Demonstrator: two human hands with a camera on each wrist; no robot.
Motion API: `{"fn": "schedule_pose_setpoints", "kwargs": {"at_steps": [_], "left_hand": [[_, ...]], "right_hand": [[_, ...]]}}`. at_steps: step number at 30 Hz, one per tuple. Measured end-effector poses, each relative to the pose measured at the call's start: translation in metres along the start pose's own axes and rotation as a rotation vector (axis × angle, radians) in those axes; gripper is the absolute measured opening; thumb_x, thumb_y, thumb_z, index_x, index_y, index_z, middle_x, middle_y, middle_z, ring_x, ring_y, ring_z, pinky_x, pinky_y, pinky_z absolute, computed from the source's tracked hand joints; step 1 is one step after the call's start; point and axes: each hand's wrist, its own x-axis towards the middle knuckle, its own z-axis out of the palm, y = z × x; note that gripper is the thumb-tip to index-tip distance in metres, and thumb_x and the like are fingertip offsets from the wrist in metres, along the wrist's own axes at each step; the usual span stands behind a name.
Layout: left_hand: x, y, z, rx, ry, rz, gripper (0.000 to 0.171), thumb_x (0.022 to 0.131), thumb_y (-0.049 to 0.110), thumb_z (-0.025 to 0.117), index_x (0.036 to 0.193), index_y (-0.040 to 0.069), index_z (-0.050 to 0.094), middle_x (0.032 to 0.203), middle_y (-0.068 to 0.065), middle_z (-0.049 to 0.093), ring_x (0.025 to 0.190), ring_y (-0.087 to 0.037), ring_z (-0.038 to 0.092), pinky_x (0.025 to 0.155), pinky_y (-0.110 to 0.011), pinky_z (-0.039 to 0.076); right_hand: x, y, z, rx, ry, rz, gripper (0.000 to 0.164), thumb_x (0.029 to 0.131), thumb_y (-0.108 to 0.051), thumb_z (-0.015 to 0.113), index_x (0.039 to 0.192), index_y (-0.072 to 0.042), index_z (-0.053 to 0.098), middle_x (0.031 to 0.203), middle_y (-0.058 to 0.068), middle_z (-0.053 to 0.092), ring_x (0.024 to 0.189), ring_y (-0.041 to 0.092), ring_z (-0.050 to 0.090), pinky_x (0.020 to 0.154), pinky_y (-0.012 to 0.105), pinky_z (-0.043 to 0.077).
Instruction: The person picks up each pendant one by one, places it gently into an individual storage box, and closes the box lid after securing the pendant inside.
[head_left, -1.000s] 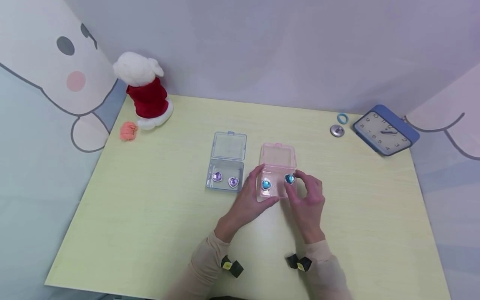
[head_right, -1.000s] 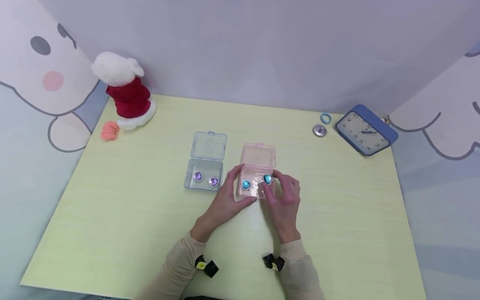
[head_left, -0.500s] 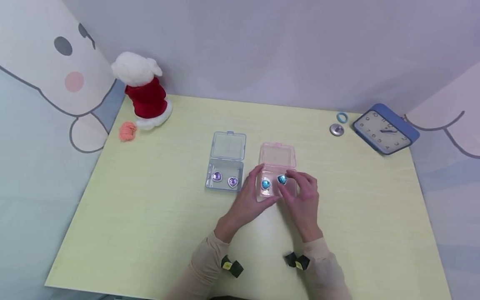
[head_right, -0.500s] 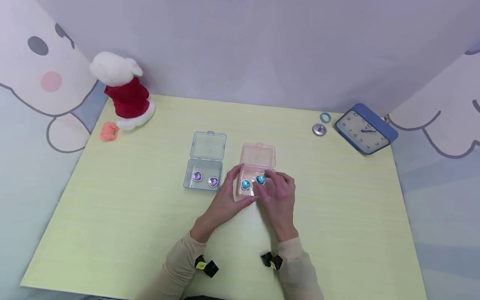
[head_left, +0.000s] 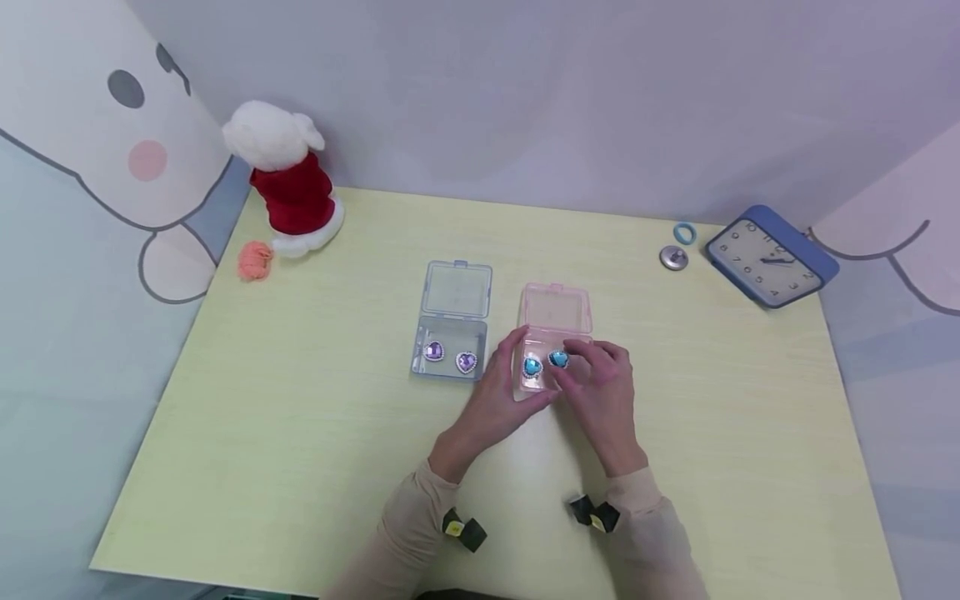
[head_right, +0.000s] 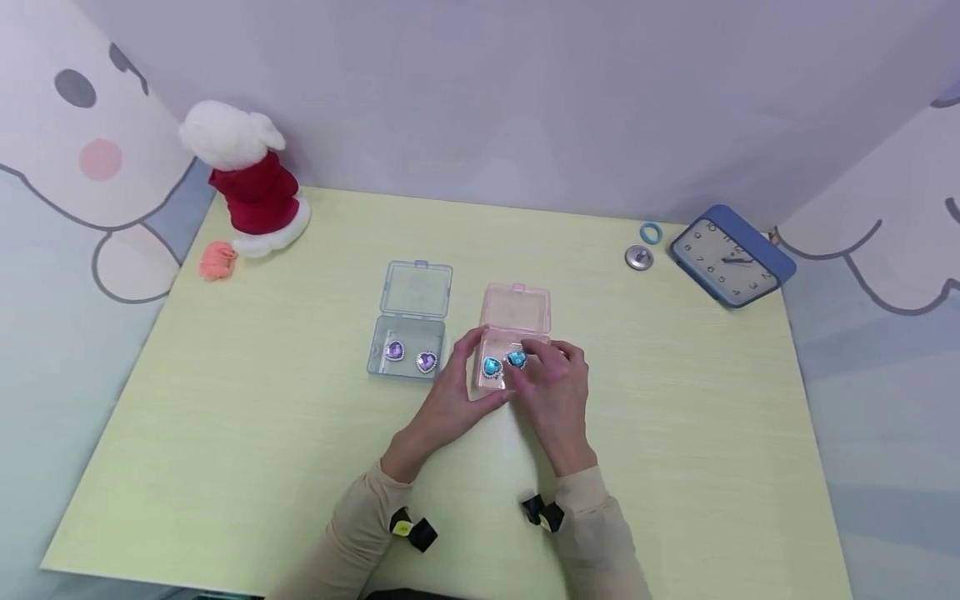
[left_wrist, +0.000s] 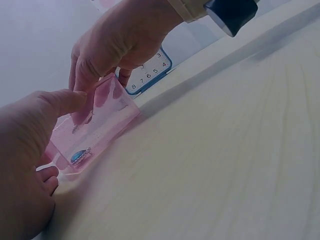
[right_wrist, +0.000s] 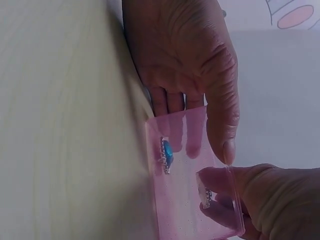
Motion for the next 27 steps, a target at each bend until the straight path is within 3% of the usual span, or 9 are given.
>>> {"fn": "schedule_pose_setpoints", "kwargs": {"at_steps": [7, 21, 27], "left_hand": [[0.0005, 0.0012, 0.0, 0.003, 0.004, -0.008, 0.099, 0.09, 0.039, 0.084, 0.165, 0.042, 0.018, 0.168, -0.001, 0.033, 0.152, -0.03, 0.039, 0.117, -0.059, 0.044], [-0.0007, 0.0047, -0.0008, 0.008, 0.004, -0.017, 0.1, 0.09, 0.038, 0.084, 0.165, 0.041, 0.018, 0.169, -0.002, 0.033, 0.152, -0.029, 0.039, 0.119, -0.059, 0.041], [-0.0008, 0.0035, -0.0006, 0.003, 0.004, -0.011, 0.1, 0.09, 0.039, 0.085, 0.165, 0.041, 0.018, 0.167, -0.001, 0.035, 0.15, -0.026, 0.041, 0.119, -0.056, 0.042]], "right_hand": [[0.0025, -0.0057, -0.0022, -0.053, -0.049, 0.054, 0.043, 0.083, -0.015, 0.092, 0.12, -0.001, 0.076, 0.115, 0.022, 0.075, 0.126, 0.044, 0.051, 0.099, 0.065, 0.049], [0.0022, -0.0061, -0.0035, -0.088, -0.08, 0.057, 0.041, 0.086, -0.014, 0.089, 0.123, -0.002, 0.074, 0.117, 0.022, 0.075, 0.125, 0.044, 0.052, 0.099, 0.064, 0.049], [0.0007, -0.0036, -0.0045, -0.05, -0.015, 0.013, 0.035, 0.089, -0.012, 0.085, 0.12, 0.001, 0.075, 0.116, 0.024, 0.074, 0.123, 0.047, 0.055, 0.098, 0.066, 0.049]]}}
